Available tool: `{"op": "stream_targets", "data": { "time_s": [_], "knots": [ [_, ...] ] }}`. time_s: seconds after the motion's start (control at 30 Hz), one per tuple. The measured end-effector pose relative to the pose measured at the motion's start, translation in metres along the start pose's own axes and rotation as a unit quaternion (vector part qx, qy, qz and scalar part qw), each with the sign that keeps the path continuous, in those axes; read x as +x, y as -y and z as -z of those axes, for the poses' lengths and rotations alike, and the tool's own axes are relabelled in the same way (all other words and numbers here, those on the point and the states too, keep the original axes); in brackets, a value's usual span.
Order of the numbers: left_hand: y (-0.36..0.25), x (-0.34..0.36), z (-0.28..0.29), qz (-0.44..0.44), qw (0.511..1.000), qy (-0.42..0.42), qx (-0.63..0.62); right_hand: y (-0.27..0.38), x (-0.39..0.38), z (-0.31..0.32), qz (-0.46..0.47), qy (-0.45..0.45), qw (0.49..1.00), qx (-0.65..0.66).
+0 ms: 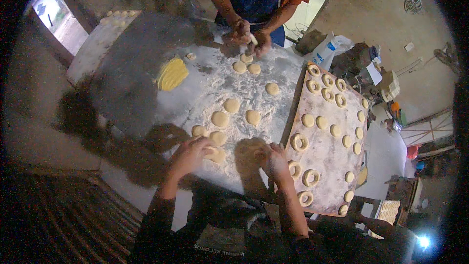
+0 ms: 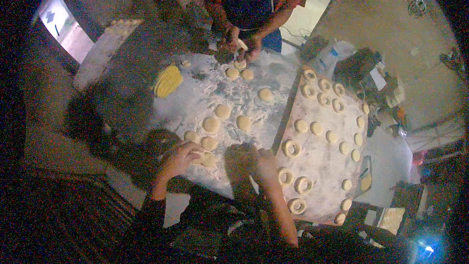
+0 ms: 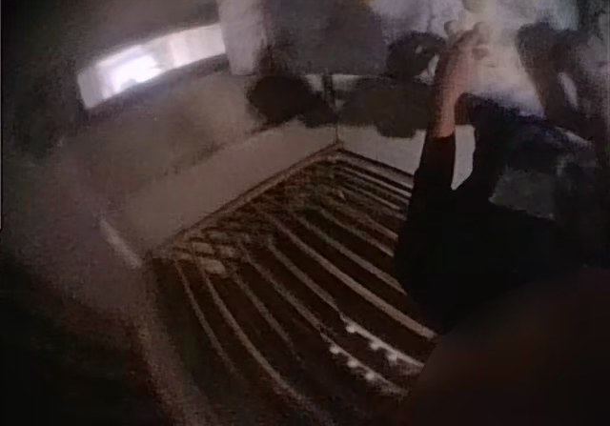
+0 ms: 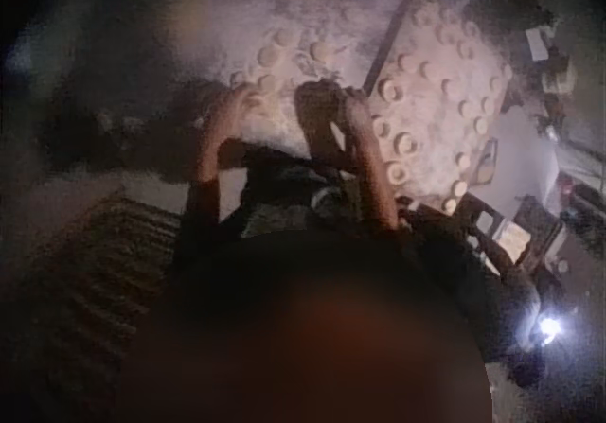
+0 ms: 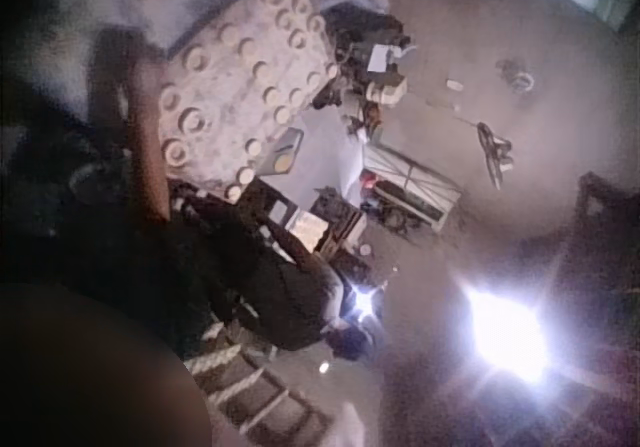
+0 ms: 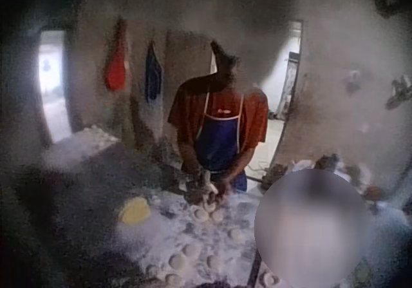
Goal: The person shapes small dough pieces into ring shapes by hand and places them on a wooden board. Another person works alongside at the same table, also shaping dough. The shaped dough pieces are arranged in rows on the board.
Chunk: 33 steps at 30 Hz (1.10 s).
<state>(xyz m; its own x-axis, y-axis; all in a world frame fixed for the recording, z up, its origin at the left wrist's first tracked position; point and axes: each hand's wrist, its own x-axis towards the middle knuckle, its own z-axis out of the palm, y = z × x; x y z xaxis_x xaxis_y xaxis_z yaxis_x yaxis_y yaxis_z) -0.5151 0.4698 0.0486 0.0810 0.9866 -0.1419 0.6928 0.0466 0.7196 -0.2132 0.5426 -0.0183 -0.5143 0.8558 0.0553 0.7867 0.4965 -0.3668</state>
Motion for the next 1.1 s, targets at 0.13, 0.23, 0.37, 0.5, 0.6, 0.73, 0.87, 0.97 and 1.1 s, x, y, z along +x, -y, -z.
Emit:
{"op": "stream_targets", "data": {
  "time_s": [0.13, 0.23, 0.37, 0.5, 0.6, 0.73, 0.87, 0.97, 1.1],
  "knots": [
    [0.039, -0.006, 0.003, 0.060, 0.996, 0.011, 0.058, 0.023, 0.015, 0.018, -0.031, -0.011, 0.998, -0.060],
    [0.038, -0.002, -0.004, -0.026, 0.986, -0.132, 0.099, 0.028, 0.020, 0.020, -0.198, 0.133, 0.964, 0.119],
    [0.024, 0.008, -0.029, 0.025, 0.979, -0.102, -0.174, 0.054, 0.020, 0.024, -0.220, 0.090, 0.849, 0.472],
    [-0.027, 0.015, -0.012, -0.037, 0.951, -0.024, -0.307, 0.096, 0.030, 0.039, -0.150, 0.042, 0.777, 0.610],
    [-0.030, 0.023, -0.002, -0.080, 0.958, -0.057, -0.270, 0.115, 0.040, 0.046, -0.137, -0.024, 0.831, 0.539],
    [-0.024, 0.029, -0.012, -0.071, 0.971, -0.068, -0.219, 0.117, 0.073, 0.001, -0.143, -0.229, 0.952, 0.143],
    [-0.020, 0.051, -0.047, -0.102, 0.958, -0.206, -0.169, 0.111, 0.064, 0.019, -0.079, -0.075, 0.793, 0.600],
    [-0.029, 0.054, -0.058, -0.130, 0.930, -0.158, -0.305, 0.083, 0.037, 0.015, -0.083, -0.025, 0.672, 0.735],
    [-0.026, 0.051, -0.096, -0.130, 0.797, -0.117, -0.578, 0.090, 0.021, 0.055, -0.106, -0.132, 0.874, 0.455]
  ]
}}
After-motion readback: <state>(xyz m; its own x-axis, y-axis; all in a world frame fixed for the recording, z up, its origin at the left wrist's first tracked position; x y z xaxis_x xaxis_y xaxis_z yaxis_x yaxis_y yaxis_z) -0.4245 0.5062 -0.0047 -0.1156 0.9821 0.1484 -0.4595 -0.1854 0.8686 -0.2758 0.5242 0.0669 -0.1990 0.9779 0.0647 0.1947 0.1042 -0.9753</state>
